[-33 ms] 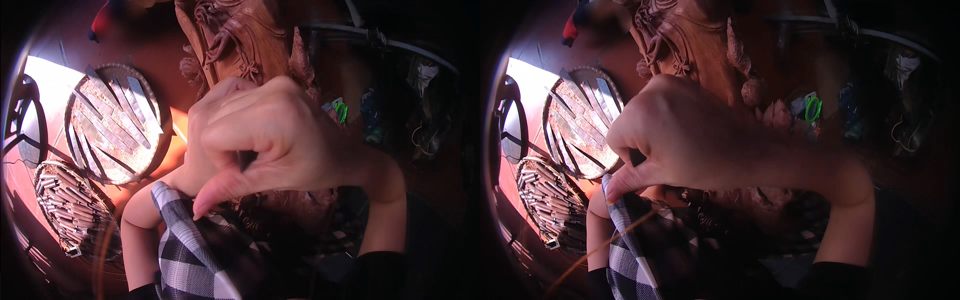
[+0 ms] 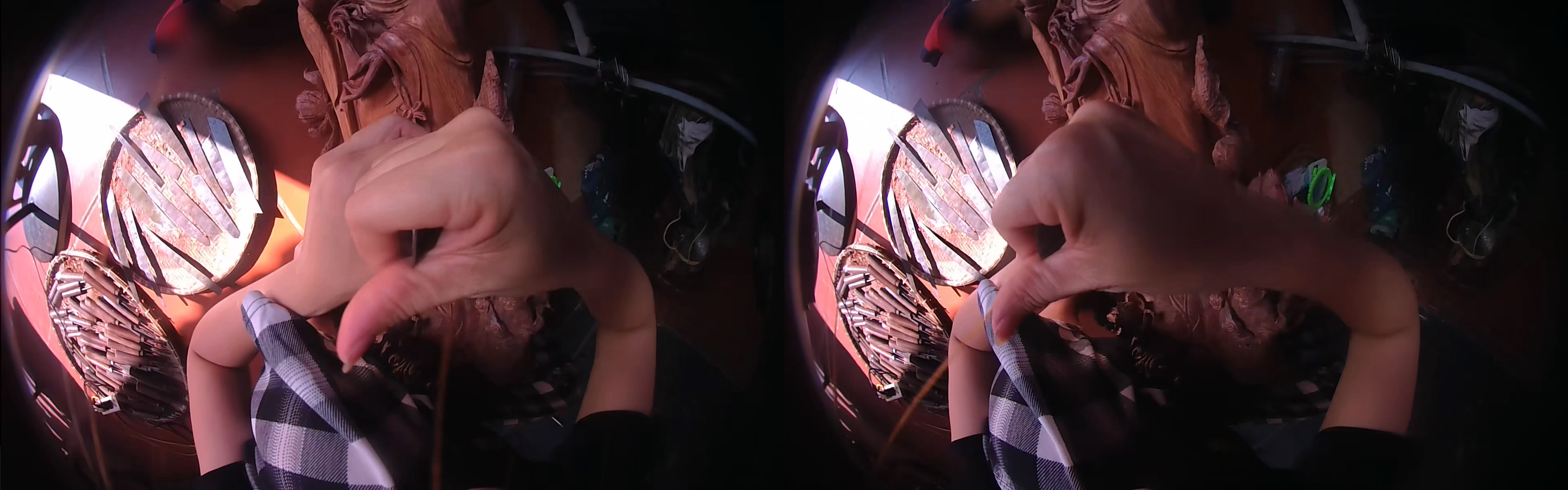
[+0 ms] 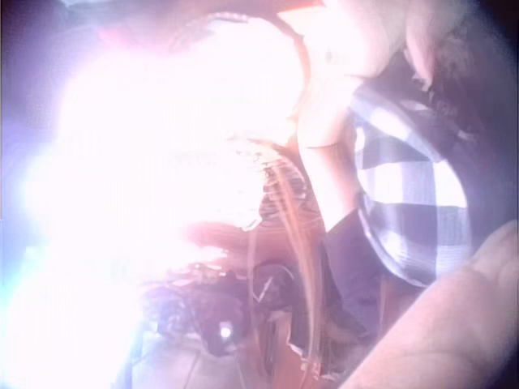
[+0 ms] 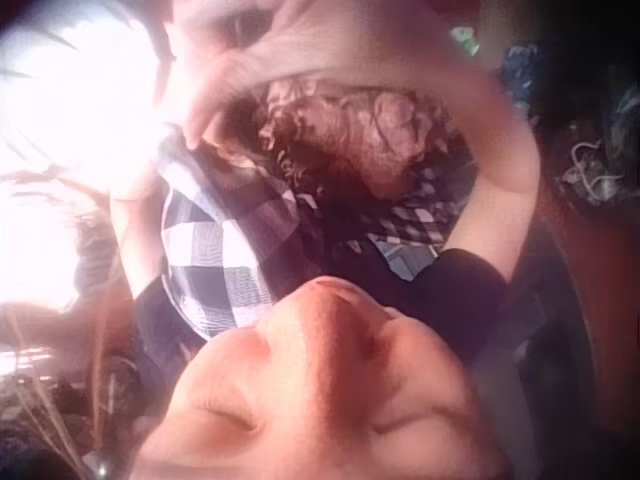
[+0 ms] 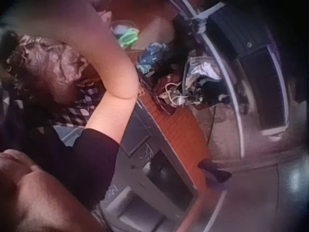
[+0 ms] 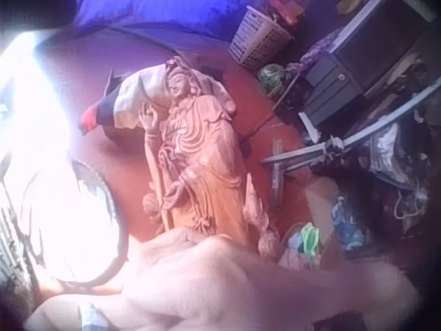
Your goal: The person carves a wooden sculpture using various chisels and a mallet. They switch between tools to refine details on the figure and surrounding elements, occasionally brushing away wood shavings.
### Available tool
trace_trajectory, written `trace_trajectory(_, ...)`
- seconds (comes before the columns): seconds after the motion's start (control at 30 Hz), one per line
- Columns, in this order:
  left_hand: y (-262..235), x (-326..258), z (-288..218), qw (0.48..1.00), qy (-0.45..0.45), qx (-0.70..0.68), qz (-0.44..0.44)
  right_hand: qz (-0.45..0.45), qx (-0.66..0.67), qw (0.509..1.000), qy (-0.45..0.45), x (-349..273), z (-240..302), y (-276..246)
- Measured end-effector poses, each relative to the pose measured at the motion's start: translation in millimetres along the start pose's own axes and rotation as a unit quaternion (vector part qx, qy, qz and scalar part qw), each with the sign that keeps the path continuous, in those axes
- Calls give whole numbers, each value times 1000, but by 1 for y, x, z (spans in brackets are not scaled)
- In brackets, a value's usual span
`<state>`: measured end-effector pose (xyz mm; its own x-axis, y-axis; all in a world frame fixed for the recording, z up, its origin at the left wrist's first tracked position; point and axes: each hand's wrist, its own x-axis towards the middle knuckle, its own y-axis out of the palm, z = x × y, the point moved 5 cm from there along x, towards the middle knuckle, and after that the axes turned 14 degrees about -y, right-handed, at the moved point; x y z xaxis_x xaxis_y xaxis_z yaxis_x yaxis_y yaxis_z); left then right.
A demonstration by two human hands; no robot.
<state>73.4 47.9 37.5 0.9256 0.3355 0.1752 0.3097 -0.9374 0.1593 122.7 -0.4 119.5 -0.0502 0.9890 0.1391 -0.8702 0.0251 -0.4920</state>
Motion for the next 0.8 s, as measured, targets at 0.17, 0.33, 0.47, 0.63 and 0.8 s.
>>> trace_trajectory(0.17, -5, 8, -10, 1000, -10, -29, -5, -78, 180, 980, 16, 10, -2, -13)
trace_trajectory(0.33, -11, -7, -12, 989, -20, -91, -117, -93, 65, 993, -16, 14, -10, -9)
trace_trajectory(0.47, -6, -33, 16, 969, -18, -202, -138, -83, -206, 973, -64, 0, 4, 41)
trace_trajectory(0.63, 8, -32, 32, 972, 86, -163, -143, -116, -157, 981, -8, -20, 1, 50)
trace_trajectory(0.8, -3, -43, 34, 970, 6, -193, -146, -110, -158, 981, -17, -17, 3, 69)
